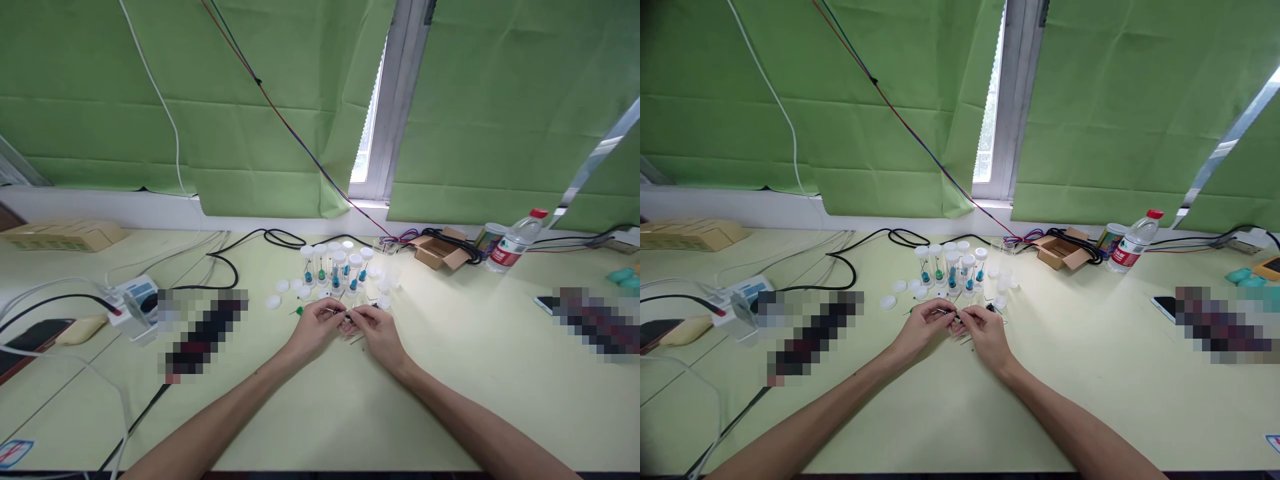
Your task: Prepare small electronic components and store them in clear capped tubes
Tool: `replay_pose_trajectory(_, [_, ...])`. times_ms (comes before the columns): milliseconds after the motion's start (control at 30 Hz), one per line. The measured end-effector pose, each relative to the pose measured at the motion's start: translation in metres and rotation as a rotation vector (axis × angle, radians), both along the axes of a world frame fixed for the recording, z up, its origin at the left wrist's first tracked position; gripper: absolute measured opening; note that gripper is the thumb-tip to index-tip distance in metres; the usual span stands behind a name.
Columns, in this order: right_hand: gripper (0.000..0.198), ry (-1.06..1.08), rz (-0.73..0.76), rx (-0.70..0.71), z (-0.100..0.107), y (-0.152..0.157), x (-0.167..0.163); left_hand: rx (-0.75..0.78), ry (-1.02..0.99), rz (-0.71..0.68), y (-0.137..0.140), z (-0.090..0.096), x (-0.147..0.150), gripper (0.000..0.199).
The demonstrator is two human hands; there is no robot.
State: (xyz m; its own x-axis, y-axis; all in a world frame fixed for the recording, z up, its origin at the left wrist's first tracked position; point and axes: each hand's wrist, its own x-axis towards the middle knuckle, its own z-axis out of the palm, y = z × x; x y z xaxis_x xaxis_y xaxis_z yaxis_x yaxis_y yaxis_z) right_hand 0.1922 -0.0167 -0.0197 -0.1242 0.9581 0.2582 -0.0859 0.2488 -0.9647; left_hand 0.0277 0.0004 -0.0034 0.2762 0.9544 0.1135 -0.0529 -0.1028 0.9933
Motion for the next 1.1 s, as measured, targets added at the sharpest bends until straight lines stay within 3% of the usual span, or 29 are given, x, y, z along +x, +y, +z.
replay_pose_trajectory(467, [0.026, 0.01, 0.048, -0.005, -0.0048, 0.0007, -0.0009, 0.004, 0.007, 0.048, -0.0001, 0.0061, -0.0002, 0.017])
replay_pose_trajectory(1100, [0.036, -0.025, 0.045, -0.066, -0.0038, -0.0017, -0.0025, -0.017, -0.016, 0.012, -0.0003, 0.0031, 0.0006, 0.015])
